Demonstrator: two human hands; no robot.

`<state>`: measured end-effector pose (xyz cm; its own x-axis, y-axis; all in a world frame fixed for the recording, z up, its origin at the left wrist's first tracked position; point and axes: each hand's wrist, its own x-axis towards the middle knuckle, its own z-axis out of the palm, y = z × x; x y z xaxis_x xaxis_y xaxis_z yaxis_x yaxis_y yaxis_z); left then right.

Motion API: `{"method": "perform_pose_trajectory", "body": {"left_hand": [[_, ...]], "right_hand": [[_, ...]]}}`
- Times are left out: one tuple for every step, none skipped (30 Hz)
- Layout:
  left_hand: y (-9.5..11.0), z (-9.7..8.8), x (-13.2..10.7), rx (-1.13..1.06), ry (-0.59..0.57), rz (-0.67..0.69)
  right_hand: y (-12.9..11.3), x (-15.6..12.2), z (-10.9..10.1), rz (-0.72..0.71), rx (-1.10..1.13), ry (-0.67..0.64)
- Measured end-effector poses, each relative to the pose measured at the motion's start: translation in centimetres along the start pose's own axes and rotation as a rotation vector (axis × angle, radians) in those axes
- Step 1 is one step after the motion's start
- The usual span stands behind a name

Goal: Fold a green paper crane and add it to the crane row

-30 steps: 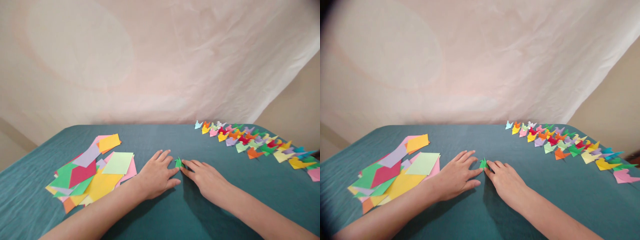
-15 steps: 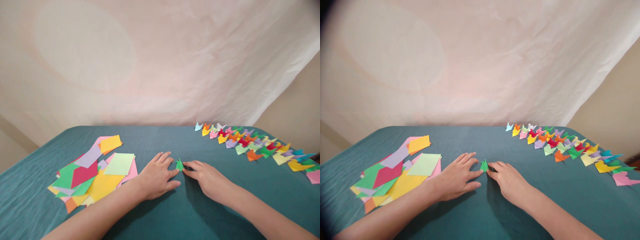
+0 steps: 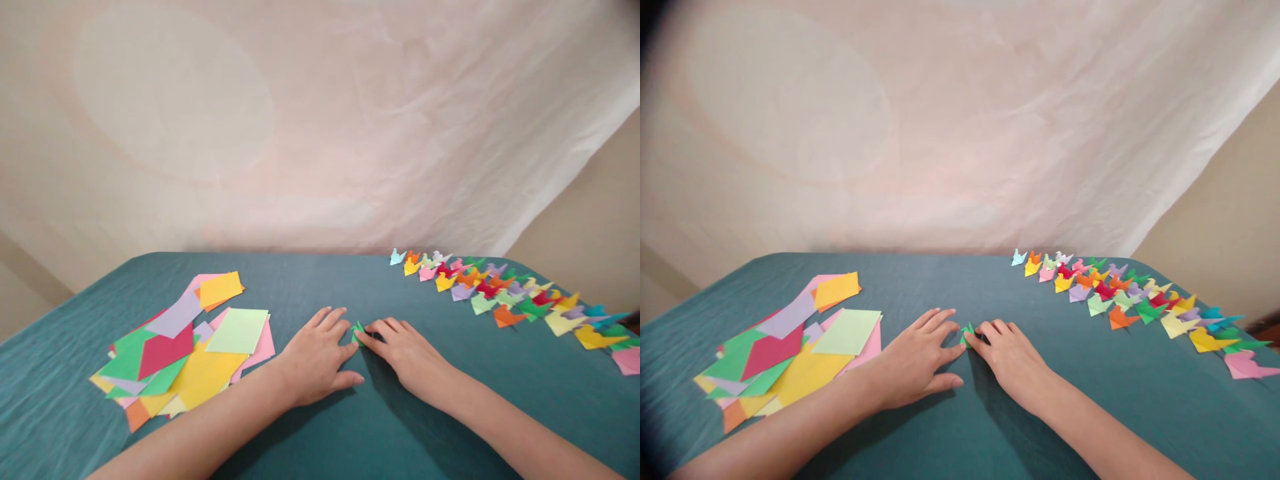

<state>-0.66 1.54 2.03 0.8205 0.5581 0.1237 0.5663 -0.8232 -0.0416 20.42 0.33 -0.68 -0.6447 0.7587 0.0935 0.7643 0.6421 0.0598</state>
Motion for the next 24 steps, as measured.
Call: {"method": "perform_pose_trajectory", "body": {"left_hand": [[0.0,0.0,0.0,-0.004,-0.003,0.001],[-0.1,0.0,0.0,-0.006,0.0,0.001],[-0.1,0.0,0.0,-0.007,0.006,0.001],[-0.1,0.0,0.0,-0.007,0.012,0.002],[-0.1,0.0,0.0,-0.006,0.017,0.003],[-0.1,0.0,-0.1,-0.005,0.02,0.002],[-0.1,0.1,-0.1,-0.003,0.02,0.001],[-0.1,0.1,-0.1,0.0,0.019,0.0],[0.0,0.1,-0.1,0.002,0.018,-0.001],[0.0,0.2,0.0,0.003,0.018,-0.001],[0.0,0.2,0.0,0.004,0.02,-0.001],[0.0,0.2,0.0,0.005,0.022,-0.001],[0.1,0.2,0.0,0.006,0.021,0.0],[0.1,0.2,0.0,0.009,0.02,0.001],[0.1,0.2,0.0,0.013,0.019,0.002],[0.1,0.2,0.1,0.019,0.018,0.004],[0.1,0.2,0.1,0.025,0.017,0.008],[0.1,0.2,0.1,0.031,0.017,0.01],[0.1,0.2,0.1,0.036,0.019,0.011],[0.1,0.3,0.1,0.039,0.022,0.011],[0.1,0.3,0.1,0.04,0.024,0.012],[0.1,0.3,0.1,0.041,0.026,0.013],[0.1,0.3,0.1,0.041,0.029,0.013],[0.1,0.3,0.1,0.041,0.031,0.013]], "right_hand": [[0.1,0.1,0.0,0.005,-0.011,0.001],[0.1,0.3,0.0,0.012,-0.021,0.005],[0.1,0.4,0.0,0.018,-0.03,0.01],[0.1,0.5,0.0,0.025,-0.04,0.018],[0.1,0.6,0.0,0.032,-0.051,0.027],[0.0,0.7,0.1,0.038,-0.064,0.032],[0.0,0.7,0.1,0.045,-0.077,0.036],[-0.1,0.8,0.2,0.049,-0.089,0.038],[-0.1,0.8,0.3,0.053,-0.098,0.039],[-0.1,0.8,0.3,0.056,-0.104,0.041],[-0.1,0.9,0.4,0.056,-0.103,0.043],[0.0,0.9,0.5,0.058,-0.096,0.048],[0.1,0.8,0.6,0.06,-0.085,0.05],[0.2,0.8,0.6,0.063,-0.065,0.049],[0.3,0.7,0.7,0.065,-0.038,0.046],[0.5,0.5,0.7,0.066,-0.002,0.039],[0.7,0.3,0.6,0.064,0.04,0.033],[0.8,0.1,0.5,0.061,0.084,0.029],[0.9,-0.1,0.4,0.054,0.127,0.028],[1.0,-0.4,0.2,0.04,0.159,0.031],[1.0,-0.6,0.1,0.023,0.175,0.031],[0.9,-0.8,-0.1,0.008,0.17,0.028],[0.7,-1.0,-0.2,-0.001,0.148,0.024],[0.5,-1.1,-0.3,-0.007,0.121,0.021]]}}
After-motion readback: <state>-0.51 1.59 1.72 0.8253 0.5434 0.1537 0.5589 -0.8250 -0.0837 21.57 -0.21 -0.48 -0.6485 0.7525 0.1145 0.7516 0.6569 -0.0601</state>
